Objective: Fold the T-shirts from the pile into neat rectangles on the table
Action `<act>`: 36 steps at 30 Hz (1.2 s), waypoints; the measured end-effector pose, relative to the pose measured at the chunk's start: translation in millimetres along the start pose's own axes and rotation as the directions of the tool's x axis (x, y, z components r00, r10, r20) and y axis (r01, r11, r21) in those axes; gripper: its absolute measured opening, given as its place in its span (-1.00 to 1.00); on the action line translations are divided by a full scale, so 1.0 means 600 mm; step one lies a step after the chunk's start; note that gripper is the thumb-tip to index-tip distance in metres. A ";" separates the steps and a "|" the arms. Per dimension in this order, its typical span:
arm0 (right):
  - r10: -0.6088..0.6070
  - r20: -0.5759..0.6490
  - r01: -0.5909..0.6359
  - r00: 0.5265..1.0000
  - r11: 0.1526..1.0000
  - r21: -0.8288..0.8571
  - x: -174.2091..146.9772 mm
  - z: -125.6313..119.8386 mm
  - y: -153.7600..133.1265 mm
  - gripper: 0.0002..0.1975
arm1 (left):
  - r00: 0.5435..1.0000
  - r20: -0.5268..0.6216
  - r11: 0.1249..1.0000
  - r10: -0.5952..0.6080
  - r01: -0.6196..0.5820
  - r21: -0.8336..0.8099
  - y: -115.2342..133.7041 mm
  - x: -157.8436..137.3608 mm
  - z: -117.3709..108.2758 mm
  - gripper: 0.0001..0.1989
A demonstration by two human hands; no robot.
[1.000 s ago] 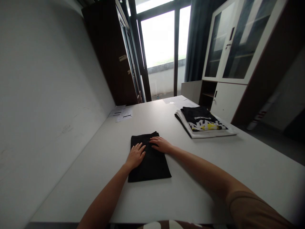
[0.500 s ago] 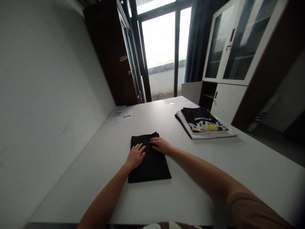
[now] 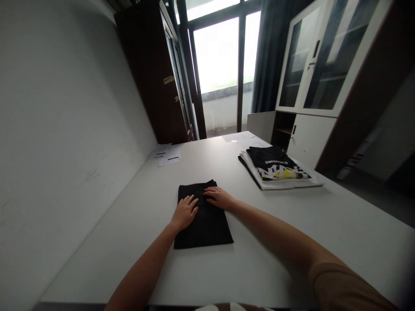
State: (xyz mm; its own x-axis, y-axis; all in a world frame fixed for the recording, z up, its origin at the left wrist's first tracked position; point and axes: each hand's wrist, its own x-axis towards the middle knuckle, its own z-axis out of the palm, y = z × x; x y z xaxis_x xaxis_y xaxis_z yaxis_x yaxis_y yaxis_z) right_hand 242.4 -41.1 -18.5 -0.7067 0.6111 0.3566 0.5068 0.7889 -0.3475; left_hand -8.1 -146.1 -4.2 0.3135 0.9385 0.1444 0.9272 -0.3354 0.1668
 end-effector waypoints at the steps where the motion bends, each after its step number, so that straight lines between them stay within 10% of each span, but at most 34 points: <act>1: -0.002 -0.001 0.002 1.000 1.000 0.001 0.000 -0.001 -0.001 -0.56 | 1.000 -0.002 1.000 0.000 0.000 -0.001 -0.001 0.000 0.000 -0.49; 28: -0.007 -0.006 0.007 1.000 1.000 -0.011 0.002 0.003 0.003 -0.57 | 0.998 0.061 0.999 0.016 -0.018 0.031 0.001 -0.002 -0.004 -0.47; 36: 0.193 -0.026 -0.195 0.981 0.978 -0.077 0.000 -0.003 -0.005 -0.57 | 0.988 0.121 0.994 0.092 -0.098 0.042 0.025 -0.021 0.001 -0.39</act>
State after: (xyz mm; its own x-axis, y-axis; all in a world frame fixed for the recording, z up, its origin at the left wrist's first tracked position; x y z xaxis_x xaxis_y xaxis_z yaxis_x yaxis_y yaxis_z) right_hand 241.9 -43.1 -15.9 -0.5824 0.7535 0.3050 0.6710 0.6574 -0.3429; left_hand 2.0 -162.7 -4.0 0.4201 0.9066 0.0403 0.8998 -0.4219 0.1109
